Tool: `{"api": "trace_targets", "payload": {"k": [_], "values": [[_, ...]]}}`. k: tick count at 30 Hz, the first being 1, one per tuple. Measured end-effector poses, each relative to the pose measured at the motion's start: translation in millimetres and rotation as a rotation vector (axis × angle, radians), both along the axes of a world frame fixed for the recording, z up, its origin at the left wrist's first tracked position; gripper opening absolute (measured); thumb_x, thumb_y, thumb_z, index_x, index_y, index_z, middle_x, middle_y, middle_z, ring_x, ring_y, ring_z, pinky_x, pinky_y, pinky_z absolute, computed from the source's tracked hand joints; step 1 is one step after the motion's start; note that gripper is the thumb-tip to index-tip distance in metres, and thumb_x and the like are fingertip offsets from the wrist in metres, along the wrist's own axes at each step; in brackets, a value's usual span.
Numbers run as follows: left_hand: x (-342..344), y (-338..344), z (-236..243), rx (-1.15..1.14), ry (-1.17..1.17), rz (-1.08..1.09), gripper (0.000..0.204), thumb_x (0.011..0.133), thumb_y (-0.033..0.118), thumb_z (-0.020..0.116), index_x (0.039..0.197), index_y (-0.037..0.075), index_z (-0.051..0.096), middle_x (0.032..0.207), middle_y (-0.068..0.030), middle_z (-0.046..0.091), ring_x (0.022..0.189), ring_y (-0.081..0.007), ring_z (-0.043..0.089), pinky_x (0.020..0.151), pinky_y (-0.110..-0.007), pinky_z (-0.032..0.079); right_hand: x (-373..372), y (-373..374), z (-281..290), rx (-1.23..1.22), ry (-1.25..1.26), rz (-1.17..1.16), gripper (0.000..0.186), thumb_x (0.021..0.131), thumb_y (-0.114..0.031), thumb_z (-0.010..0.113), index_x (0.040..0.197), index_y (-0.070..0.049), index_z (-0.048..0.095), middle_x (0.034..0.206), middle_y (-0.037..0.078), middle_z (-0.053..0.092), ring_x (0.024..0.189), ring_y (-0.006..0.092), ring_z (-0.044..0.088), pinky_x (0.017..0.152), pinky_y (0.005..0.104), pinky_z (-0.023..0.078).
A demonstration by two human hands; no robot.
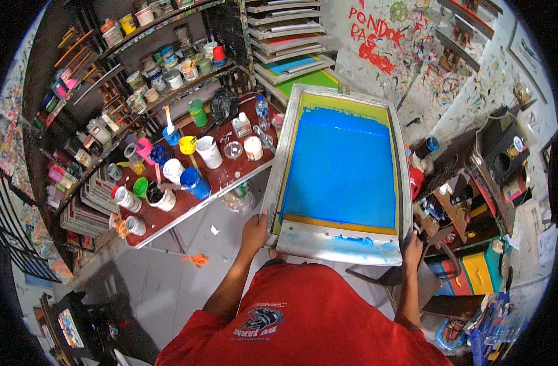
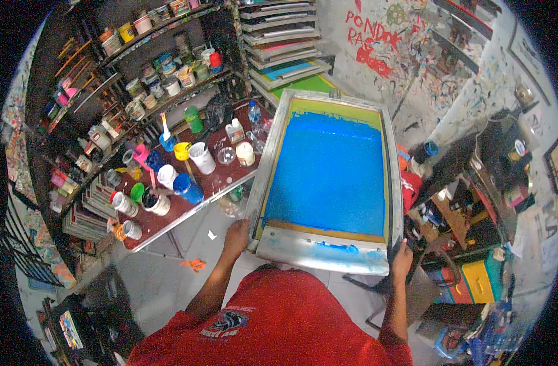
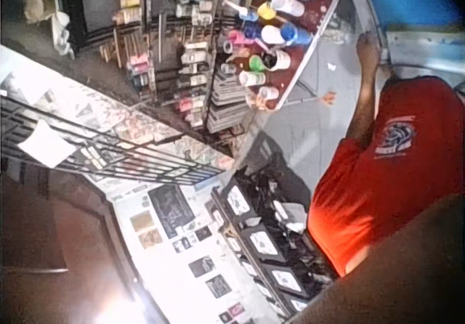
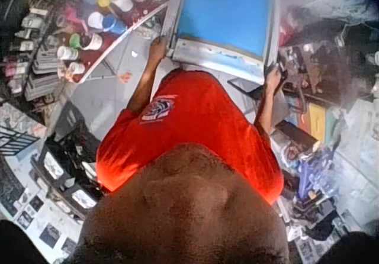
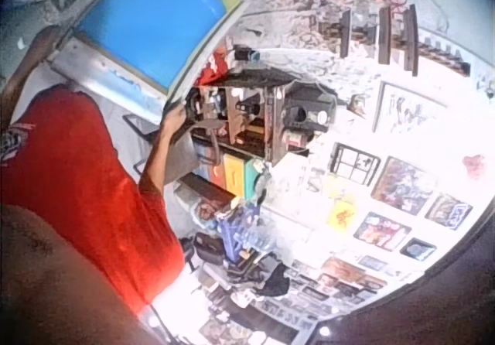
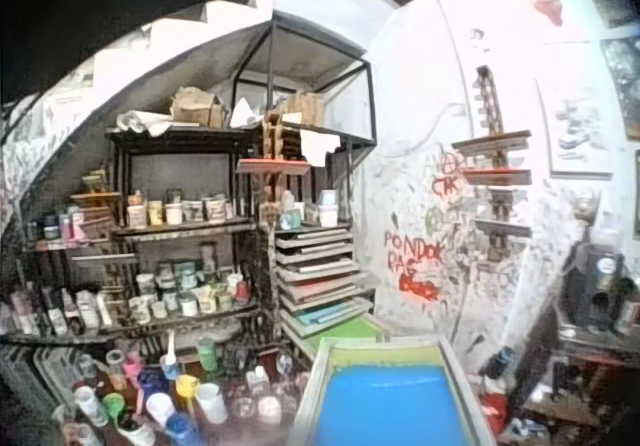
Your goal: The person performs screen printing on a series of black t-shirts. They use a squeegee to pull blue ink across a screen frame, then lift the frame to reveal the printed design. The person repeats this process on multiple shirts and later switches to a pink ink color.
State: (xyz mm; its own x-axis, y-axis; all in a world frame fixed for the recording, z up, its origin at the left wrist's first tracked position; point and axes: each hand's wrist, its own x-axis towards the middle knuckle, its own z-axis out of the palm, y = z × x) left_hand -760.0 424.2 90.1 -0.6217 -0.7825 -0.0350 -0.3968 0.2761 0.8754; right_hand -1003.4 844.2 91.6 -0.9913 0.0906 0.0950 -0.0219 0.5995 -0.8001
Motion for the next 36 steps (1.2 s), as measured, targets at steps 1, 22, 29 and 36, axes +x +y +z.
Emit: {"api": "trace_targets", "payload": {"k": [1,22,29,36], "values": [[-9.7,-17.6,-5.9,0.004,-0.014,0.005,0.055,0.094,0.044,0.042,0.079,-0.006,0.058,0.079,-0.0307,0.059,0.08,-0.0475,0.056,0.071,-0.05,0.042,-3.7,-23.7,6.1,0.027,-0.006,-0.011,0.062,0.098,-0.045,0.037,0.068,0.007,0.048,0.059,0.015,0.047,0.056,0.0245,0.04,0.059,0.0399,0.035],[-149.3,-172.2,10.9,-0.043,-0.068,-0.037,0.055,0.095,0.043,0.04,0.09,-0.008,0.06,0.087,-0.0319,0.06,0.088,-0.049,0.056,0.079,-0.052,0.041,-156.0,-174.9,22.6,0.119,-0.155,-0.016,0.07,0.094,-0.054,0.04,0.094,0.014,0.058,0.084,0.025,0.059,0.076,0.0345,0.053,0.077,0.0423,0.041],[-196.6,-193.6,-20.1,-0.2,-0.037,-0.024,0.041,0.091,0.029,0.04,0.092,-0.006,0.06,0.088,-0.0323,0.06,0.089,-0.0494,0.056,0.079,-0.051,0.042,-250.3,-203.3,2.0,0.008,-0.03,0.086,0.064,0.095,-0.049,0.041,0.098,0.011,0.063,0.087,0.025,0.065,0.079,0.0314,0.061,0.077,0.0416,0.044],[-239.0,-191.9,-5.3,-0.155,-0.052,0.065,0.038,0.089,0.027,0.04,0.091,-0.006,0.059,0.088,-0.0327,0.059,0.089,-0.0487,0.056,0.079,-0.05,0.042,-339.8,-193.5,-48.0,-0.021,-0.103,0.108,0.054,0.094,-0.042,0.044,0.094,0.008,0.062,0.089,0.022,0.064,0.081,0.029,0.059,0.077,0.0385,0.044]]}}
